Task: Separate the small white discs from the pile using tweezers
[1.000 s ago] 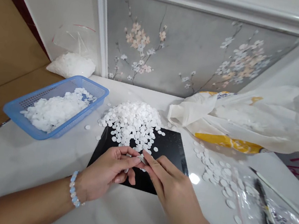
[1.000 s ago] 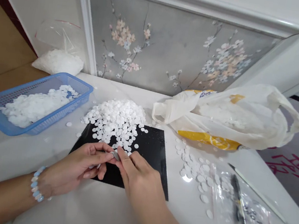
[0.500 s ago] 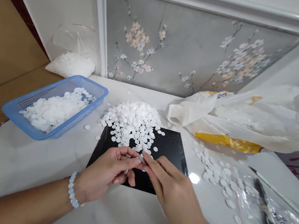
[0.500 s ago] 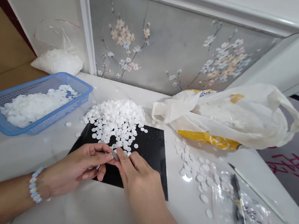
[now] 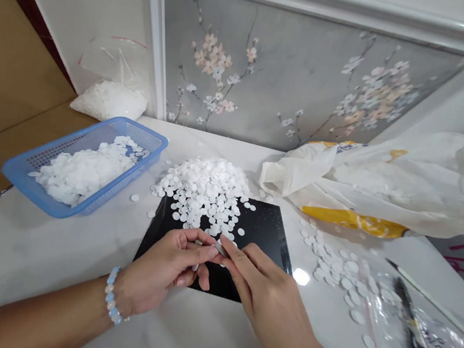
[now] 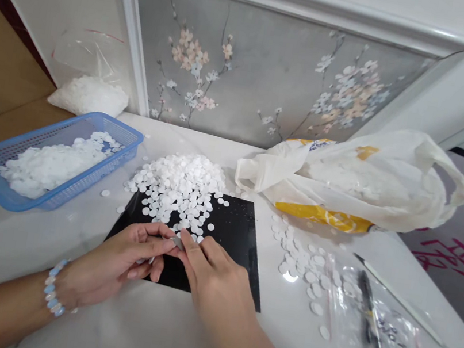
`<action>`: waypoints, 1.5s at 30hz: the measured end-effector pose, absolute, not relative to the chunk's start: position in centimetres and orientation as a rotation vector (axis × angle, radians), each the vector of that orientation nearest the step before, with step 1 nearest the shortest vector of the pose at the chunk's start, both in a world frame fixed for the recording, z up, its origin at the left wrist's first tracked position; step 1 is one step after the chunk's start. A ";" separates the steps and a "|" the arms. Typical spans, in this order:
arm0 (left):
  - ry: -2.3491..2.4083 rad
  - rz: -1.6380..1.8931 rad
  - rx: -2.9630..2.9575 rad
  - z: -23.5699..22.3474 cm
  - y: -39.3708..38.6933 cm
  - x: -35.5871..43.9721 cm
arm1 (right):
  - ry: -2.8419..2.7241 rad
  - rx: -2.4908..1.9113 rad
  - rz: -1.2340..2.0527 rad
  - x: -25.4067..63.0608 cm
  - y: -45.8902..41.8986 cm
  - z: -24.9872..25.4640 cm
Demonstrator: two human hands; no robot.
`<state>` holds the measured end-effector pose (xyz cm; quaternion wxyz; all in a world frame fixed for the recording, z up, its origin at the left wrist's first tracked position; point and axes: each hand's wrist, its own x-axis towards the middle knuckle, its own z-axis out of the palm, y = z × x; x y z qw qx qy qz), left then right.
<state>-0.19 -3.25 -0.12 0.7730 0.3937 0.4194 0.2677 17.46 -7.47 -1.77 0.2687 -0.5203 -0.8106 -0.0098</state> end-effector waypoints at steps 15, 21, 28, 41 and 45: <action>0.950 0.593 0.866 0.2 -2.8 -0.4 | -1.973 -1.765 0.389 19.9 -5.9 -1.5; 0.978 0.637 0.840 0.0 -2.4 -0.5 | -1.971 -1.605 0.624 20.1 -5.5 -2.2; 0.954 0.566 0.889 -0.6 -2.3 -0.5 | -1.986 -1.609 0.758 19.3 -5.7 -2.5; 0.963 0.496 1.070 -0.9 -2.9 0.0 | -1.451 -1.395 1.418 18.0 -5.8 -1.8; 0.961 0.505 1.029 -0.7 -3.0 0.0 | -1.434 -1.362 1.376 17.2 -6.2 -1.7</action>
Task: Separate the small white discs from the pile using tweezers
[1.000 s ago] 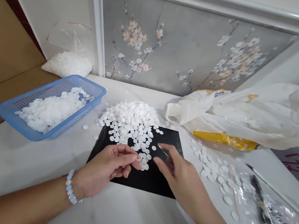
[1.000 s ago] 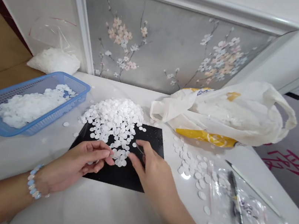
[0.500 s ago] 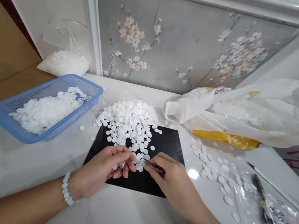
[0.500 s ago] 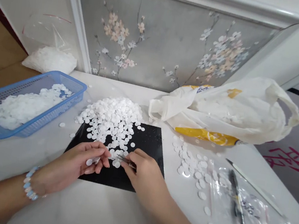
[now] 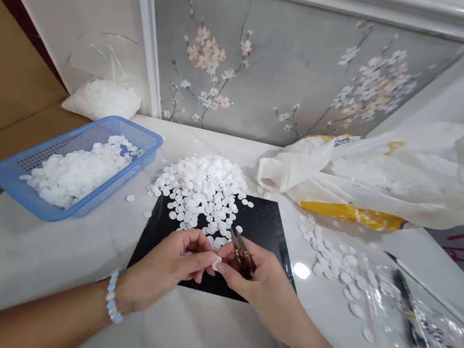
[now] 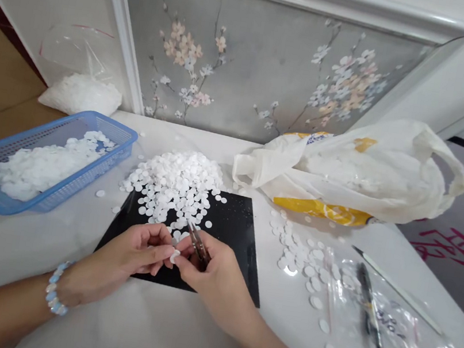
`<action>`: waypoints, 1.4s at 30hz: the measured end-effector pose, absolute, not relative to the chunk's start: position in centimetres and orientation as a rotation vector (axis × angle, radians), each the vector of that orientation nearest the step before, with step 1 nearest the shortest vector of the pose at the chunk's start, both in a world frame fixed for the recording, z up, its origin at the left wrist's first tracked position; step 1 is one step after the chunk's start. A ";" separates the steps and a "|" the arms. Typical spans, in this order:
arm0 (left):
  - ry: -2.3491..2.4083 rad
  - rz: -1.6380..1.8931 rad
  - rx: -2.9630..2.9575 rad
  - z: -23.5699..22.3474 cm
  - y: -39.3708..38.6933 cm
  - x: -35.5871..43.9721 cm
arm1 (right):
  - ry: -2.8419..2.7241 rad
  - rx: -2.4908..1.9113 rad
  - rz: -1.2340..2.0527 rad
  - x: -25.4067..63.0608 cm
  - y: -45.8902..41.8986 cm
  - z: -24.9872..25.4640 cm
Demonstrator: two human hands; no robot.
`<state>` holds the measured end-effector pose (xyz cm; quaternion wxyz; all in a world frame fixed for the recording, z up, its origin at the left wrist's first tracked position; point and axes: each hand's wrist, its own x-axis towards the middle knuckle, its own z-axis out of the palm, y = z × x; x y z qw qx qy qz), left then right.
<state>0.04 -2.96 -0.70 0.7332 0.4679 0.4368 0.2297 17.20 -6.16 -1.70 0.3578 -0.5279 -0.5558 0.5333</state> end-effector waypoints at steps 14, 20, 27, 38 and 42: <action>0.947 0.531 0.854 -0.6 -3.0 -0.1 | -1.434 -1.413 1.249 17.7 -6.3 -1.4; 0.912 0.543 0.797 -0.4 -2.9 -0.1 | -1.566 -1.375 1.072 17.8 -6.3 -1.4; 0.900 0.536 0.869 -0.4 -3.0 0.1 | -1.567 -1.356 1.141 17.8 -6.3 -1.7; 0.894 0.546 0.786 -0.1 -3.1 -0.2 | -1.534 -1.364 1.133 17.8 -6.2 -1.7; 0.856 0.553 0.727 0.0 -3.1 -0.1 | -1.588 -1.270 1.139 17.7 -6.2 -1.8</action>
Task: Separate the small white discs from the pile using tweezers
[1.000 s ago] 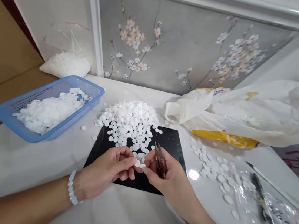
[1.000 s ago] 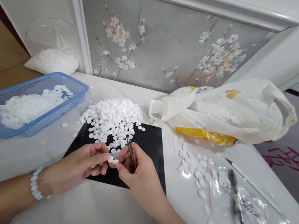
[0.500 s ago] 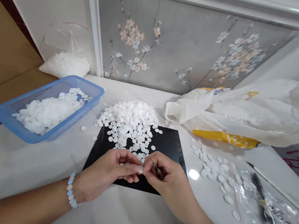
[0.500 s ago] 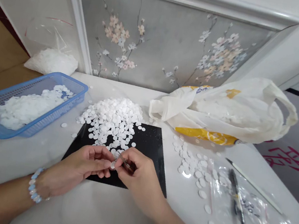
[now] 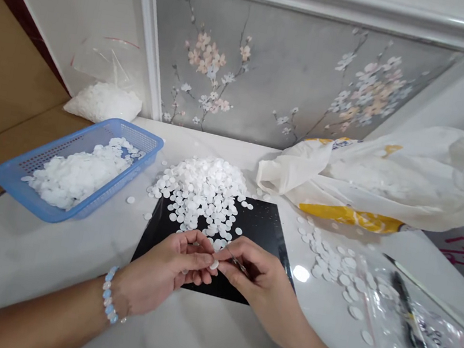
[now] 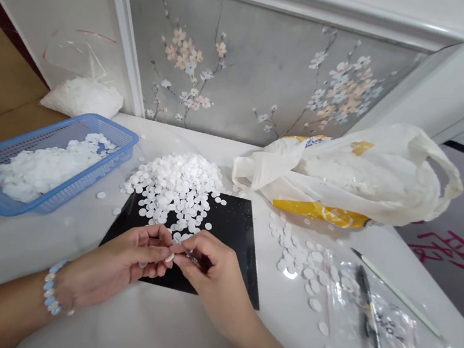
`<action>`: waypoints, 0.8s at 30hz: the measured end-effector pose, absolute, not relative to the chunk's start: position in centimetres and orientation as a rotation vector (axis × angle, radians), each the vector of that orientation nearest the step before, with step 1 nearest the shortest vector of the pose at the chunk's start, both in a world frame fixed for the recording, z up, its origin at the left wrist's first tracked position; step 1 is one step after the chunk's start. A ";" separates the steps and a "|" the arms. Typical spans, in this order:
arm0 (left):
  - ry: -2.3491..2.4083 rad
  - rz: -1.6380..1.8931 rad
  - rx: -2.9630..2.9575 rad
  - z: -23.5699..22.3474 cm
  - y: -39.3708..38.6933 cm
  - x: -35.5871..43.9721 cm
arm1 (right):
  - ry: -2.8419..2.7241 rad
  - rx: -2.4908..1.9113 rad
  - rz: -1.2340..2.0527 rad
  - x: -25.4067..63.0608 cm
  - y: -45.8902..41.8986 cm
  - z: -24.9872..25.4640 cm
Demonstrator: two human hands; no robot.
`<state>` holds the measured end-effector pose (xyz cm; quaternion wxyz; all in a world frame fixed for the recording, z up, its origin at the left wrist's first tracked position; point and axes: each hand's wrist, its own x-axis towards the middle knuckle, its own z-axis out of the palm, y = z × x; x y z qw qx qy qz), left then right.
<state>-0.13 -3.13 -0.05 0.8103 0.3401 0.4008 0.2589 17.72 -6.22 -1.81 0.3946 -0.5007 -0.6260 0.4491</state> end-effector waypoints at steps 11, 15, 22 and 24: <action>0.891 0.597 1.070 -0.1 -3.4 0.2 | -1.335 -1.366 1.396 17.4 -6.1 -1.3; 0.949 0.594 1.094 -0.1 -3.4 0.2 | -1.371 -1.391 1.399 17.4 -6.4 -1.6; 0.938 0.567 0.805 -0.3 -3.1 -0.1 | -1.717 -1.436 0.845 18.1 -6.4 -1.7; 0.935 0.573 0.783 -0.5 -3.0 -0.2 | -1.869 -1.406 0.669 18.2 -6.6 -1.8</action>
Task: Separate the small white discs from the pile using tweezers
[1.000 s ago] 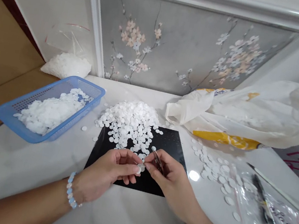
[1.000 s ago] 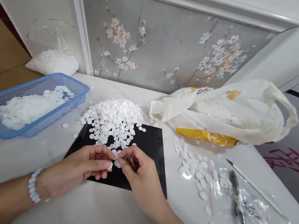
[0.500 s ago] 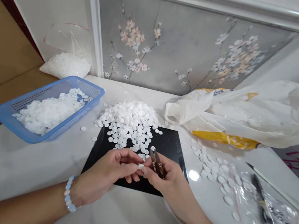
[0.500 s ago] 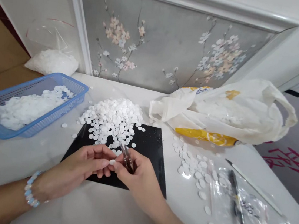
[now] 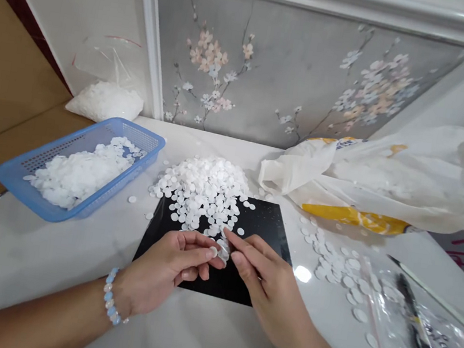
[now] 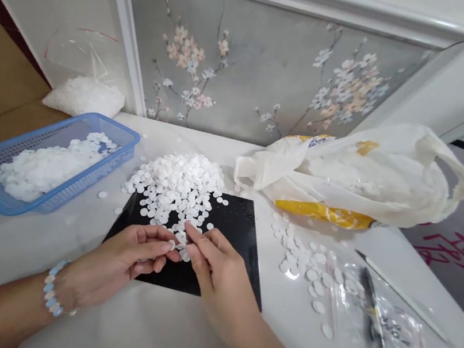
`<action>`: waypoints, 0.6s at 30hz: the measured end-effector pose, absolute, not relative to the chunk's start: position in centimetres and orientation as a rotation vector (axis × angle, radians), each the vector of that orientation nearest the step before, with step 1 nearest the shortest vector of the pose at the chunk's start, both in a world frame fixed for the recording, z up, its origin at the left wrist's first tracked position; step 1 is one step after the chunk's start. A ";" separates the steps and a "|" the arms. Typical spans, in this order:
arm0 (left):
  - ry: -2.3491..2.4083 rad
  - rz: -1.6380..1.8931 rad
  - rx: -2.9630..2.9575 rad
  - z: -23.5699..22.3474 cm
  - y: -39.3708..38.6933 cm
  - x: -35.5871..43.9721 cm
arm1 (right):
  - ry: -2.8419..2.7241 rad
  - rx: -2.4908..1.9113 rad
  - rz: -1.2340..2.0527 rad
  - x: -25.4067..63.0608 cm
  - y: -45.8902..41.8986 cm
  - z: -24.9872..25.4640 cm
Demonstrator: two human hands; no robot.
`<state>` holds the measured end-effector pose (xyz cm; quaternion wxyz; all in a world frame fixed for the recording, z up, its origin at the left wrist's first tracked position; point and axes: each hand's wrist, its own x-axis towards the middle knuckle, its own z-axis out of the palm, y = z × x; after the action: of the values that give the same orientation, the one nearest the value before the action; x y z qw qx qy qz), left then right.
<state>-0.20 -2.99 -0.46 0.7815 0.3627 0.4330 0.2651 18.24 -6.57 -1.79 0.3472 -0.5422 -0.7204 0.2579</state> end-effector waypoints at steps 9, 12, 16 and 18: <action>0.940 0.586 0.837 -0.4 -3.1 -0.2 | -2.158 -1.319 0.127 18.1 -7.0 -2.0; 0.944 0.586 0.846 -0.4 -3.0 -0.1 | -2.169 -1.316 0.085 18.1 -7.0 -2.0; 0.948 0.572 0.855 -0.5 -3.0 -0.2 | -2.164 -1.306 0.054 18.0 -7.0 -2.1; 0.948 0.570 0.850 -0.5 -3.1 -0.2 | -2.165 -1.299 0.049 18.0 -7.0 -2.1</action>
<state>-0.18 -3.05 -0.55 0.7664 0.3915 0.4365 0.2622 17.98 -7.04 -2.10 0.3035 -0.4901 -0.8169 0.0184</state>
